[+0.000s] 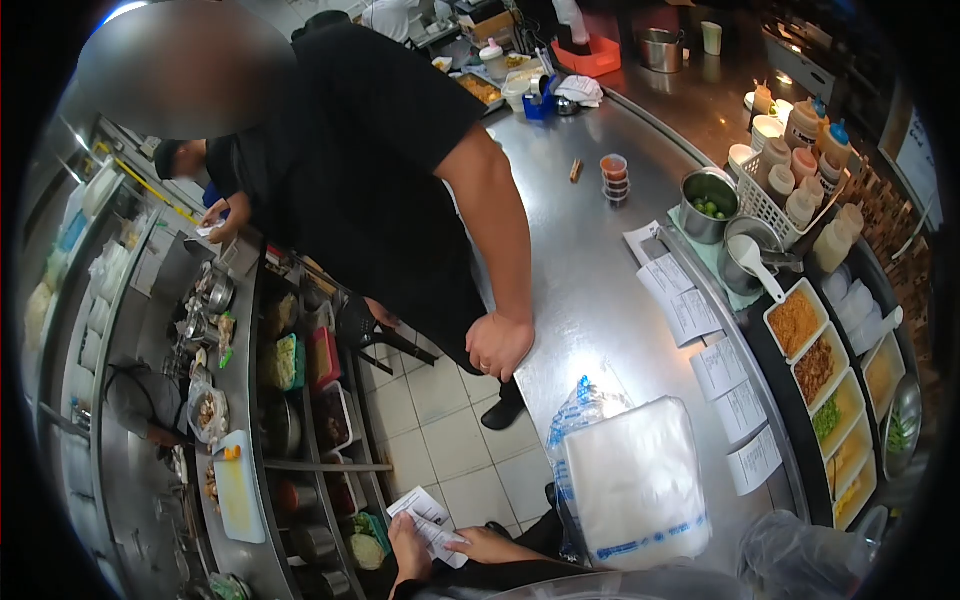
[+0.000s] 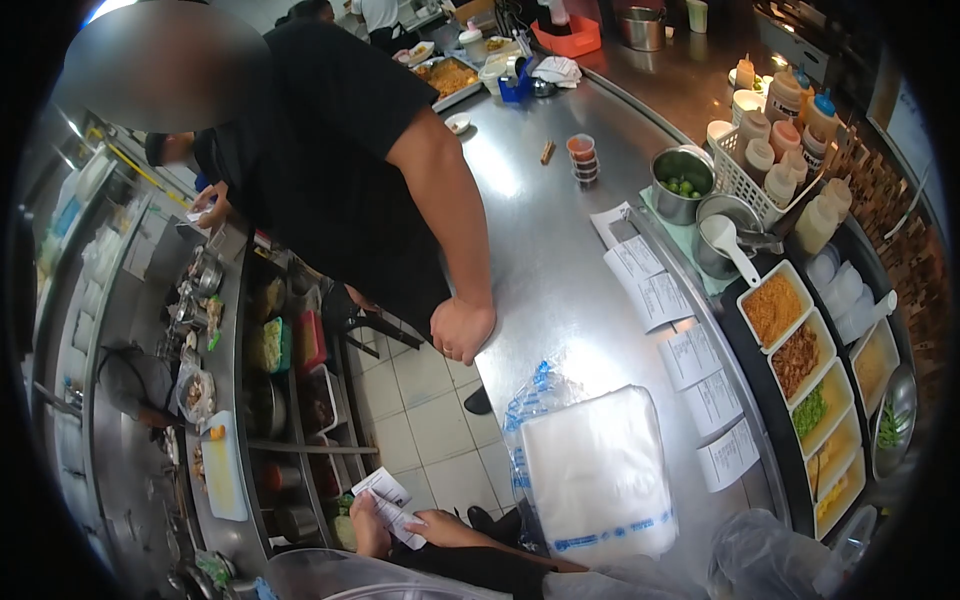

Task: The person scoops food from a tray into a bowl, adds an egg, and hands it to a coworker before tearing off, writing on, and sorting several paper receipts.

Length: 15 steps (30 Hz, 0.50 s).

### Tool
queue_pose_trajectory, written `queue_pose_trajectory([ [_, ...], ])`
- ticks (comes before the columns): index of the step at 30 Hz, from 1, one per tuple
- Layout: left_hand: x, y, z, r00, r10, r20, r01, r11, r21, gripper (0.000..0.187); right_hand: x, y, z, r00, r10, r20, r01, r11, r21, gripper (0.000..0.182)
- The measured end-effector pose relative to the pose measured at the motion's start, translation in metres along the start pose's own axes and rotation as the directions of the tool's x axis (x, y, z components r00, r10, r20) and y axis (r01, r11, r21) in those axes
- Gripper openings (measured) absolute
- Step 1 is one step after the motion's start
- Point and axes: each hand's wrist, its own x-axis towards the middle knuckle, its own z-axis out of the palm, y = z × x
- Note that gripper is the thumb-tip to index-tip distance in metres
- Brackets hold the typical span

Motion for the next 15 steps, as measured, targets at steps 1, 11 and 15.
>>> queue_pose_trajectory([
  [1,0.002,0.001,0.001,1.000,0.011,0.005,-0.011,1.000,-0.003,0.023,0.003,0.003,0.003,0.999,-0.036,-0.030,0.036,0.999,0.010,0.042],
  [11,0.004,-0.005,-0.001,0.996,-0.087,0.037,0.091,0.988,-0.124,0.021,0.012,0.028,0.009,0.997,-0.046,0.066,0.041,0.997,0.071,0.048],
  [15,0.001,0.005,0.004,0.984,-0.167,0.063,0.173,0.980,-0.101,0.019,-0.002,0.004,-0.003,0.999,0.016,0.046,-0.023,0.988,0.156,0.051],
])
